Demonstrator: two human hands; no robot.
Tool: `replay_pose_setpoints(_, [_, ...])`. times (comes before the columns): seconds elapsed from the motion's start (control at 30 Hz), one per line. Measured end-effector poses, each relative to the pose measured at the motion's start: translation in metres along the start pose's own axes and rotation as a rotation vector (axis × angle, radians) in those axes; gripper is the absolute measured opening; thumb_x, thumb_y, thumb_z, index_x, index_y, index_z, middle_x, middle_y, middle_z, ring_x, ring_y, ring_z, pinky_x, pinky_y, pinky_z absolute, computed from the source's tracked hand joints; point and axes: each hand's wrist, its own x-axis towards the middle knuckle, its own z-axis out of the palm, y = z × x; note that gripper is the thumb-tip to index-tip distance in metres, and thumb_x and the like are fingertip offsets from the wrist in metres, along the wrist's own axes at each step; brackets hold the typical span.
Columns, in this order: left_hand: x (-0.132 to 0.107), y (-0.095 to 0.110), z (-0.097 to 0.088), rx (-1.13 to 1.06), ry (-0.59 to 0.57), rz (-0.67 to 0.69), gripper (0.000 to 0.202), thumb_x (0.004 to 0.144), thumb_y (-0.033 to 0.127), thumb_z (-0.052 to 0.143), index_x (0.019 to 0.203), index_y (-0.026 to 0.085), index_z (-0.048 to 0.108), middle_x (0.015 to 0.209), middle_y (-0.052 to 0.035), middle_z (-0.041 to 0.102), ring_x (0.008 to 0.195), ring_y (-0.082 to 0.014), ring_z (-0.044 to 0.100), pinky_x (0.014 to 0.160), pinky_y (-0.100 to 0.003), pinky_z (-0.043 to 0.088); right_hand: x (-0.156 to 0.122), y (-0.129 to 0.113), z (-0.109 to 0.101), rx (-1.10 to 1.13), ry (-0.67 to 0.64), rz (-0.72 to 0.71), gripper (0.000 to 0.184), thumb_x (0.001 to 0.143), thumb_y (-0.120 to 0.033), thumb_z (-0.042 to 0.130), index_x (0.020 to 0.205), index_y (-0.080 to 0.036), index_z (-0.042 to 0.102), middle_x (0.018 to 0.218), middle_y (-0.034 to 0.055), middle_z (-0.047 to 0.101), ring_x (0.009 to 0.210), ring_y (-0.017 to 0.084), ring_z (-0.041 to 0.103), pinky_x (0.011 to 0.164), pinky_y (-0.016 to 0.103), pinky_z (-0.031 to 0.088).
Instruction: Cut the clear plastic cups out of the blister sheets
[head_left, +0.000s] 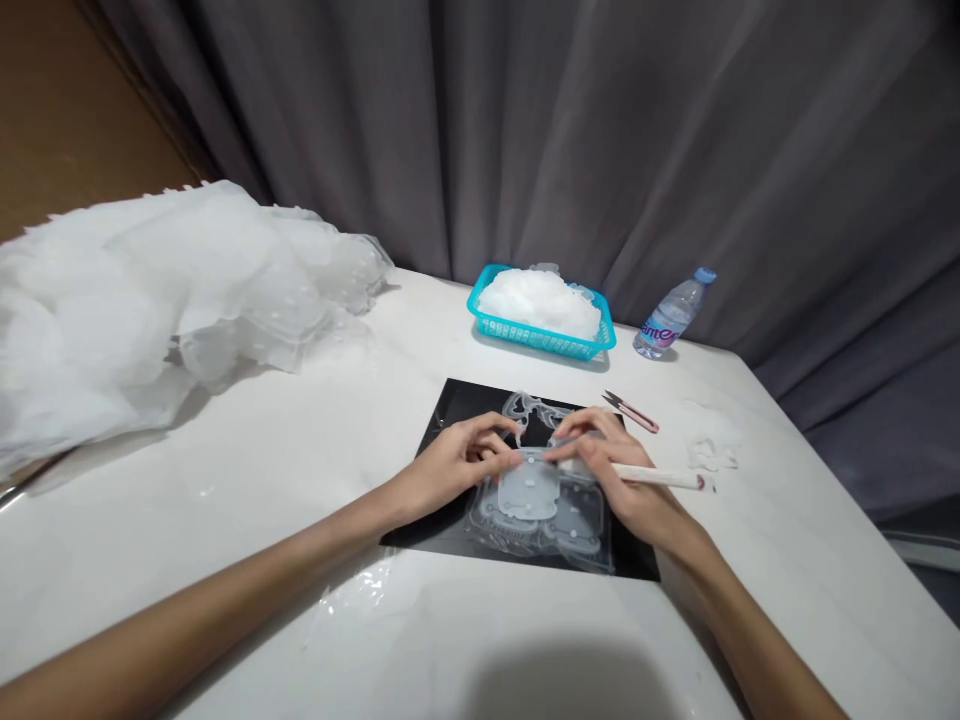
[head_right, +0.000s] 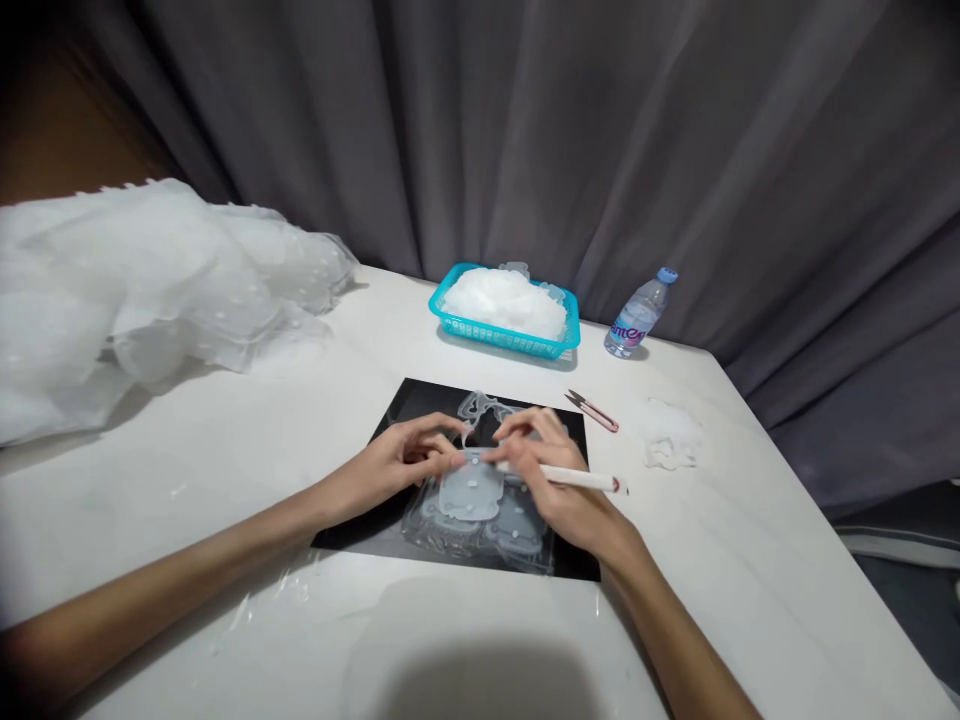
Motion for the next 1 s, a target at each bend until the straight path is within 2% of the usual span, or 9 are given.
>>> replay_pose_setpoints(0.1, [-0.003,0.002,0.005,0.141,0.044,0.106,0.035,0.098,0.047,0.065,0.121,0.02,0.066,0.088,-0.0009,0.069,0.079,-0.017,0.061,0.072,-0.03,0.045,0.001,0.01,0.007,-0.14,0.169,-0.012,0.04,0.112,-0.031,0.034,0.115,-0.024,0.073,0.117,0.0102,0.064,0.117,0.025,0.061,0.104,0.045,0.049])
replay_pose_setpoints(0.27, [-0.007,0.003,0.015,0.255,0.08,0.218,0.029,0.103,0.045,0.058,0.119,0.022,0.065,0.102,-0.0028,0.073,0.092,-0.0189,0.068,0.085,-0.032,0.051,0.003,0.013,0.023,-0.312,0.065,-0.01,0.022,0.11,-0.029,0.046,0.112,-0.024,0.068,0.11,0.0072,0.068,0.103,0.025,0.06,0.094,0.042,0.047])
replay_pose_setpoints(0.47, [-0.004,-0.002,0.025,0.057,0.106,0.181,0.029,0.098,0.044,0.067,0.11,0.021,0.055,0.099,-0.0039,0.072,0.089,-0.0196,0.072,0.083,-0.034,0.057,0.009,0.013,0.03,-0.12,0.081,0.099,0.017,0.099,-0.033,0.068,0.085,-0.023,0.069,0.086,0.0003,0.069,0.086,0.02,0.06,0.082,0.034,0.044])
replay_pose_setpoints(0.57, [-0.006,-0.004,0.029,0.164,0.139,0.208,0.021,0.101,0.04,0.063,0.097,0.02,0.057,0.093,-0.0034,0.071,0.084,-0.0187,0.069,0.078,-0.032,0.056,0.012,0.018,0.031,0.012,0.098,0.17,0.021,0.095,-0.035,0.069,0.079,-0.022,0.069,0.08,-0.0008,0.067,0.08,0.018,0.06,0.076,0.031,0.044])
replay_pose_setpoints(0.67, [-0.017,-0.009,0.035,0.521,0.111,0.415,0.016,0.106,0.026,0.049,0.095,0.02,0.059,0.094,-0.0055,0.068,0.082,-0.0196,0.065,0.075,-0.033,0.053,0.018,0.033,0.029,0.033,0.181,0.305,0.025,0.094,-0.039,0.066,0.077,-0.021,0.066,0.075,-0.0004,0.065,0.071,0.018,0.059,0.067,0.03,0.042])
replay_pose_setpoints(0.73, [-0.026,-0.011,0.04,0.732,0.03,0.592,0.021,0.106,0.016,0.04,0.102,0.02,0.06,0.099,-0.009,0.068,0.087,-0.0226,0.065,0.079,-0.036,0.052,0.023,0.048,0.025,-0.116,0.308,0.345,0.025,0.094,-0.04,0.061,0.078,-0.021,0.064,0.078,0.0019,0.067,0.074,0.02,0.06,0.069,0.031,0.042])
replay_pose_setpoints(0.8, [-0.032,-0.012,0.042,0.78,-0.023,0.681,0.023,0.106,0.015,0.037,0.106,0.02,0.059,0.104,-0.0109,0.067,0.094,-0.0246,0.065,0.085,-0.037,0.052,0.026,0.064,0.022,-0.307,0.405,0.324,0.025,0.096,-0.039,0.055,0.079,-0.021,0.062,0.086,0.0055,0.069,0.083,0.023,0.062,0.075,0.034,0.043])
replay_pose_setpoints(0.87, [-0.033,-0.009,0.042,0.658,0.006,0.592,0.017,0.109,0.021,0.039,0.106,0.021,0.056,0.102,-0.0085,0.066,0.093,-0.0224,0.065,0.084,-0.035,0.051,0.028,0.076,0.018,-0.405,0.421,0.302,0.027,0.099,-0.041,0.051,0.081,-0.022,0.061,0.089,0.0073,0.069,0.087,0.025,0.062,0.078,0.035,0.044])
replay_pose_setpoints(1.0, [-0.02,0.0,0.031,0.217,0.123,0.212,0.019,0.11,0.041,0.044,0.105,0.023,0.047,0.089,0.0009,0.059,0.075,-0.0141,0.056,0.07,-0.028,0.046,0.024,0.075,0.012,-0.392,0.4,0.237,0.03,0.102,-0.047,0.052,0.096,-0.021,0.065,0.098,0.0082,0.069,0.093,0.025,0.063,0.082,0.036,0.046])
